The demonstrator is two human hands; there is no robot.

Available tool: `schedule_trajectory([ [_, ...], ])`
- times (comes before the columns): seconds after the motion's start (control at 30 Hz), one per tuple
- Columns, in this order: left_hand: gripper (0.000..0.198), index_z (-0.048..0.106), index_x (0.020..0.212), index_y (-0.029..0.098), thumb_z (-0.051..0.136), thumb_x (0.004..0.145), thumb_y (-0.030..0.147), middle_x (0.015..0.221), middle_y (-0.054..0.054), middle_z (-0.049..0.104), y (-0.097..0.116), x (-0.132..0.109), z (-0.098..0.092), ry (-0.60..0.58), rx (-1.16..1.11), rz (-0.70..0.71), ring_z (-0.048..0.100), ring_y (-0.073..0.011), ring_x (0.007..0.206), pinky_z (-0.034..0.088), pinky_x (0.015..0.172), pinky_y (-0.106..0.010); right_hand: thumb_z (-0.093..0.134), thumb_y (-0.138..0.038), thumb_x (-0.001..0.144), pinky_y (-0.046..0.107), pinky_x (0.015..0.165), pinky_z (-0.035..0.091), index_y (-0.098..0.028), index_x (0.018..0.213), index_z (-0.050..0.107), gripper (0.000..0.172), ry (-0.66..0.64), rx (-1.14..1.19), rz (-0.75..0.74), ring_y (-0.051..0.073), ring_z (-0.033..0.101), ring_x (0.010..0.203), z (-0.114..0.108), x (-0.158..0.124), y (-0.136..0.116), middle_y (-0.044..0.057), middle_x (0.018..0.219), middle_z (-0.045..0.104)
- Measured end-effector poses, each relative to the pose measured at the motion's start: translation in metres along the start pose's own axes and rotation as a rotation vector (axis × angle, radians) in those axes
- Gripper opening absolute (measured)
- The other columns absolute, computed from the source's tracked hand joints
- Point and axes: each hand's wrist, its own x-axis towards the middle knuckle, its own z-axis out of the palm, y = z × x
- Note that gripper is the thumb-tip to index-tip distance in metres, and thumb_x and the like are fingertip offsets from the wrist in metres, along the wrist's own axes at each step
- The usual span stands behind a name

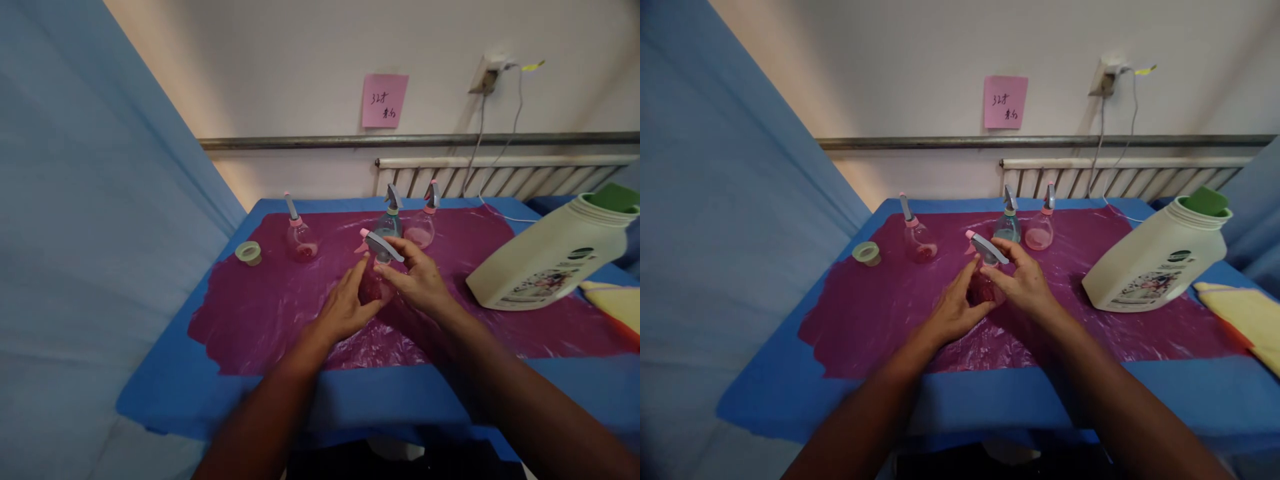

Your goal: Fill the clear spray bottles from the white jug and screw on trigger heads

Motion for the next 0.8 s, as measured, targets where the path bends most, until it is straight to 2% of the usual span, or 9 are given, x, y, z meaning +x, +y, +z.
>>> schedule_trajectory([
  [0.13, 0.107, 0.018, 0.193, 0.041, 0.081, 0.107, 0.039, 0.168, -0.012, 0.063, -0.003, -0.002, 0.0, -0.013, 0.066, 0.097, 0.07, -0.0357, 0.144, 0.06, 0.124, -0.059, 0.097, -0.045, 0.091, 0.061, 0.128, 0.057, -0.028, 0.152, 0.071, 0.068, 0.043, 0.005, 0.022, 0.034, 0.078, 0.135, 0.006, 0.0, 0.002, 0.013, 0.148, 0.081],
  [0.27, 0.103, 0.018, 0.193, 0.046, 0.079, 0.109, 0.039, 0.159, -0.01, 0.064, -0.004, -0.003, -0.002, -0.026, 0.091, 0.116, 0.072, -0.0323, 0.131, 0.064, 0.115, -0.055, 0.1, -0.047, 0.089, 0.06, 0.123, 0.061, -0.029, 0.15, 0.07, 0.07, 0.069, 0.036, 0.021, 0.033, 0.079, 0.13, 0.01, -0.001, 0.002, 0.012, 0.144, 0.082],
  [0.4, 0.102, 0.021, 0.192, 0.045, 0.077, 0.108, 0.035, 0.159, -0.011, 0.062, -0.002, -0.002, -0.004, -0.039, 0.083, 0.126, 0.071, -0.0326, 0.132, 0.063, 0.115, -0.056, 0.1, -0.046, 0.091, 0.061, 0.13, 0.058, -0.029, 0.151, 0.071, 0.069, 0.051, 0.028, -0.008, 0.034, 0.077, 0.139, 0.007, -0.004, 0.001, 0.013, 0.15, 0.08],
  [0.53, 0.105, 0.023, 0.192, 0.043, 0.08, 0.105, 0.032, 0.152, -0.01, 0.064, -0.001, -0.002, -0.006, -0.046, 0.079, 0.102, 0.07, -0.0327, 0.129, 0.063, 0.116, -0.055, 0.087, -0.041, 0.103, 0.061, 0.136, 0.053, -0.031, 0.166, 0.063, 0.068, 0.005, 0.039, -0.063, 0.034, 0.073, 0.152, 0.0, -0.009, -0.001, 0.015, 0.163, 0.075],
  [0.67, 0.105, 0.022, 0.193, 0.046, 0.079, 0.106, 0.033, 0.151, -0.009, 0.064, 0.001, -0.003, -0.007, -0.061, 0.047, 0.063, 0.072, -0.0258, 0.107, 0.066, 0.111, -0.054, 0.073, -0.038, 0.112, 0.061, 0.138, 0.051, -0.035, 0.175, 0.057, 0.065, -0.072, 0.009, -0.045, 0.031, 0.074, 0.153, -0.006, -0.012, -0.002, 0.012, 0.163, 0.077],
  [0.73, 0.106, 0.019, 0.193, 0.047, 0.078, 0.106, 0.033, 0.155, -0.01, 0.063, 0.001, -0.004, -0.007, -0.061, 0.039, 0.065, 0.072, -0.0259, 0.108, 0.066, 0.111, -0.054, 0.074, -0.039, 0.112, 0.06, 0.137, 0.053, -0.034, 0.173, 0.061, 0.063, -0.07, 0.013, -0.042, 0.032, 0.074, 0.152, -0.007, -0.013, -0.001, 0.012, 0.162, 0.078],
  [0.8, 0.109, 0.015, 0.193, 0.047, 0.078, 0.106, 0.032, 0.162, -0.011, 0.062, 0.0, -0.004, -0.006, -0.052, 0.034, 0.092, 0.073, -0.0292, 0.12, 0.065, 0.117, -0.056, 0.078, -0.04, 0.109, 0.06, 0.134, 0.056, -0.033, 0.169, 0.064, 0.062, -0.05, 0.026, -0.047, 0.032, 0.076, 0.148, -0.005, -0.013, 0.001, 0.012, 0.159, 0.079],
])
